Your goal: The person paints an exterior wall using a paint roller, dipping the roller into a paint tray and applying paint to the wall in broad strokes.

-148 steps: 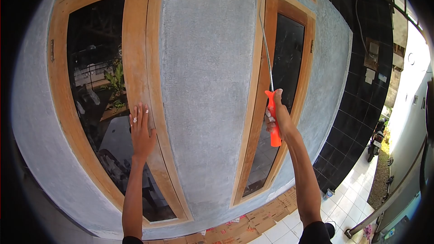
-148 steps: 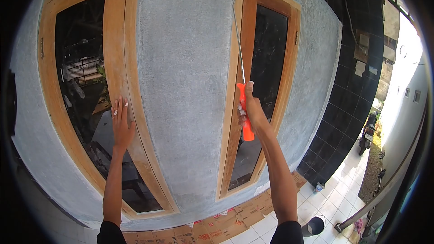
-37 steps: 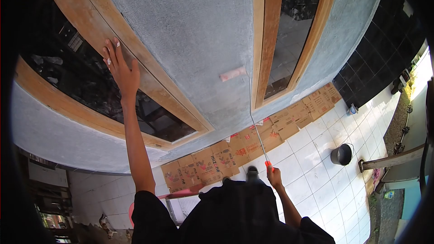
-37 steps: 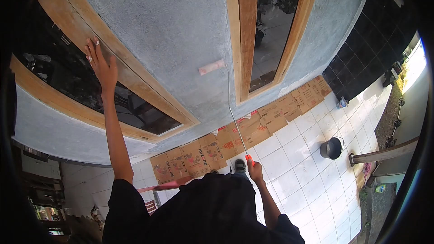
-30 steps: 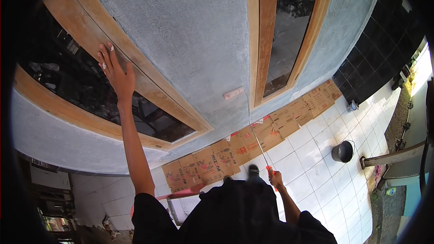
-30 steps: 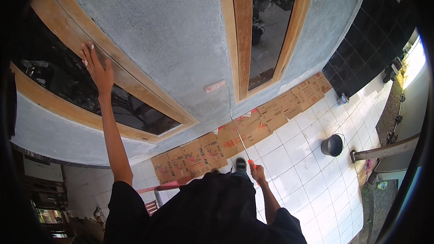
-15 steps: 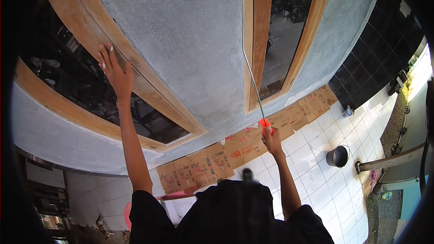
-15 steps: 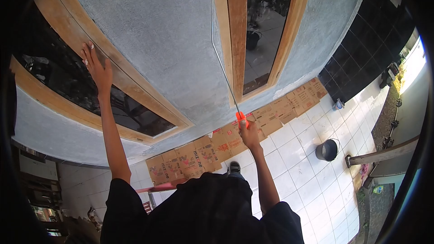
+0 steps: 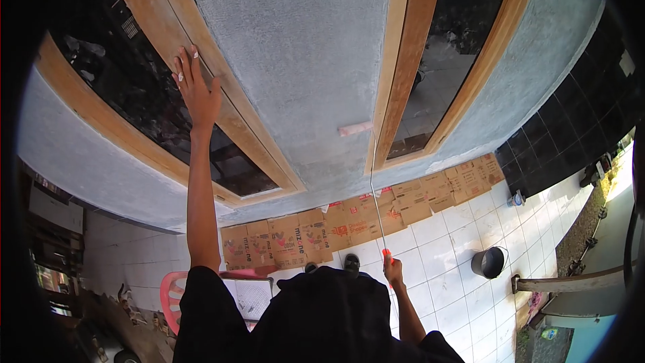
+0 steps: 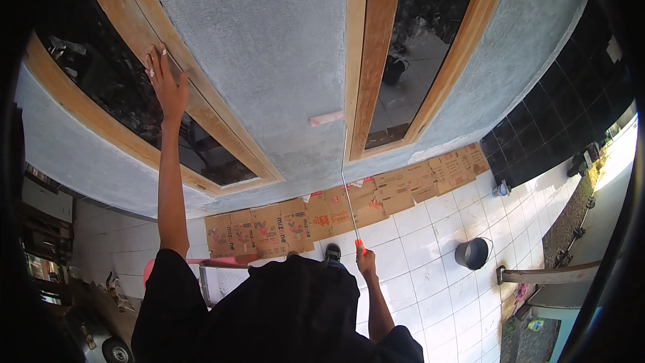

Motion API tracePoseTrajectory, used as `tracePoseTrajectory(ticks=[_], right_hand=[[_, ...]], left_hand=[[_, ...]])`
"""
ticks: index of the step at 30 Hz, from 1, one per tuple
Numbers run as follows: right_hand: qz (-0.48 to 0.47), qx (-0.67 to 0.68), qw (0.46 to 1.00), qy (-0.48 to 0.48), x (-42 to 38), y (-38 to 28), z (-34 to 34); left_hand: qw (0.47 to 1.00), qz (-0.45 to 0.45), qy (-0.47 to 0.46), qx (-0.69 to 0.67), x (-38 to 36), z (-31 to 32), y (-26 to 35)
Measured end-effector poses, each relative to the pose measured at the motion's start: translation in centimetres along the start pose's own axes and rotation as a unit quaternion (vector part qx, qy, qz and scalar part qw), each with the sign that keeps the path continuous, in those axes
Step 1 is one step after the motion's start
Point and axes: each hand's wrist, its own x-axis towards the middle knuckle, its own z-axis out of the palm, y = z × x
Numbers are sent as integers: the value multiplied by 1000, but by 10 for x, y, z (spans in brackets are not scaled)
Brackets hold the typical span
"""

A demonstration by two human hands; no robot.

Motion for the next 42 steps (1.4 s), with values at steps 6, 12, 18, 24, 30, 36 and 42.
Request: tracePoseTrajectory(ticks=[6,12,18,24,30,36,42], right_hand=[[-36,-22,999,23,7,9,-8],[-175,25,983,39,44,-97,-3],[-267,84,960,-12,68,-278,13],[-251,213,937,-120,66,-343,63],[-227,200,935,-185,75,-216,103],[-207,-16,956,-209,64,-152,91],[-285,-284,859,-318,76,-272,41]], left_hand=[[999,-27,5,-17,-16,9,3],[999,-30,26,-25,-23,12,4],[997,-53,0,-50,-30,9,4],[954,-177,-76,-228,-69,-1,24],[709,-363,-368,-480,-237,7,131],[548,-460,-424,-555,-347,-6,211],[618,-459,-266,-580,-308,9,203]])
